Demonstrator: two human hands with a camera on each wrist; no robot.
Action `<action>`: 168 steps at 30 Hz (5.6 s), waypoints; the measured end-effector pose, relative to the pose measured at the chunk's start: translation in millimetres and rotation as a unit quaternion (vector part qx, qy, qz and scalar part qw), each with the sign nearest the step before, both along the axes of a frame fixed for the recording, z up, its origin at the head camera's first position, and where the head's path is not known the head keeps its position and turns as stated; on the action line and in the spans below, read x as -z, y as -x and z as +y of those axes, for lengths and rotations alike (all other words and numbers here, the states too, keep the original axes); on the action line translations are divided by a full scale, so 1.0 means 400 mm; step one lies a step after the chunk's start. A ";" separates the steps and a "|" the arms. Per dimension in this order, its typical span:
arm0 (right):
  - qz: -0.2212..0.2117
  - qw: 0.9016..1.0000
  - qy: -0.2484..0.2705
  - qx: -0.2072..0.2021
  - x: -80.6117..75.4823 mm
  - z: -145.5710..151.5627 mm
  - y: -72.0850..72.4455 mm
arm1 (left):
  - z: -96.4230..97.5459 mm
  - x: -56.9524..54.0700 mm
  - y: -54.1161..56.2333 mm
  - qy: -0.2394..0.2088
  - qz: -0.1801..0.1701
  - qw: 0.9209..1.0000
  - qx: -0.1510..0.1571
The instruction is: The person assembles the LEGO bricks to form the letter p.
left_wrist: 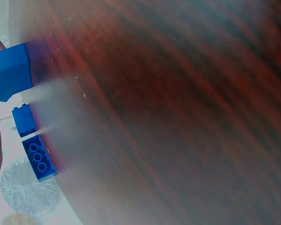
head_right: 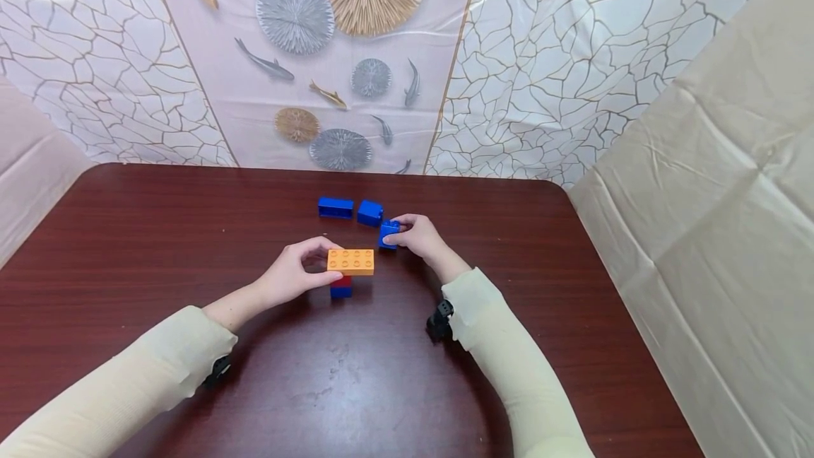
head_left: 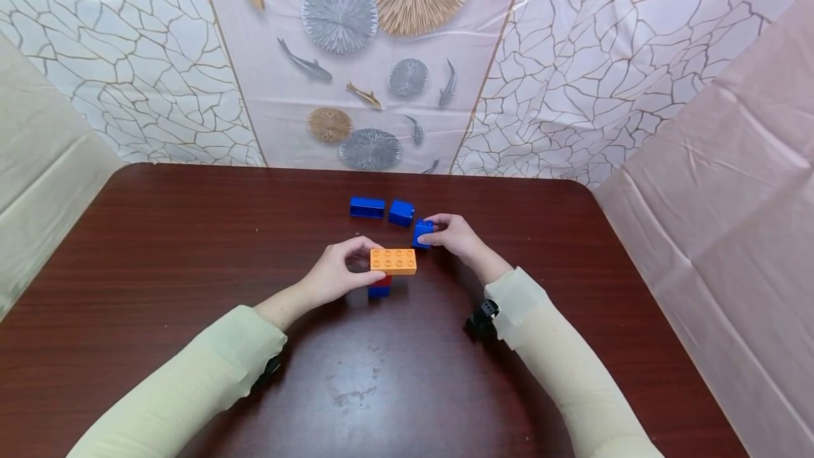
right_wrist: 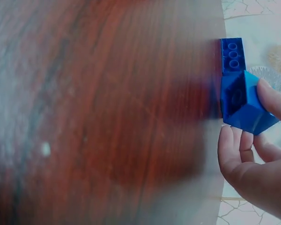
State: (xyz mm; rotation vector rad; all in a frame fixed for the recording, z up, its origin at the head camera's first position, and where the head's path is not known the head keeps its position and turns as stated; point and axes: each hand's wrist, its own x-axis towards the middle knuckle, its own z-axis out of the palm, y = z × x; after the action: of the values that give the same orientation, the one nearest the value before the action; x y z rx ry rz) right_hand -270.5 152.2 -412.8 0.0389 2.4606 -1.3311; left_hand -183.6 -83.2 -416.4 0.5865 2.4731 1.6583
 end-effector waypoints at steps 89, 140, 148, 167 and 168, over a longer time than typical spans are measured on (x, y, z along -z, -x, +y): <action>0.169 0.969 0.056 -0.169 -0.133 -0.112 -0.192 | -0.006 -0.005 0.000 0.007 0.030 0.999 0.016; 0.289 0.926 -0.008 -0.243 -0.170 -0.106 -0.202 | -0.005 -0.001 -0.002 -0.005 0.030 0.999 0.013; 0.292 0.928 0.008 -0.230 -0.148 -0.095 -0.194 | -0.003 0.000 0.000 -0.002 0.028 0.999 0.018; 0.249 0.942 0.039 -0.222 -0.147 -0.074 -0.184 | -0.001 -0.003 -0.001 0.004 0.023 1.000 0.017; 0.247 0.943 0.033 -0.222 -0.148 -0.074 -0.183 | -0.002 -0.003 -0.001 0.006 0.023 1.000 0.017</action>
State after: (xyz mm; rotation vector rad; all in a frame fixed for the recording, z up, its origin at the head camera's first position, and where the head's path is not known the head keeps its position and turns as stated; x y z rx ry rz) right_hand -197.1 122.6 -353.5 -0.9148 2.5765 -1.3251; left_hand -183.3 -83.9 -415.1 0.6693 2.4897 1.6341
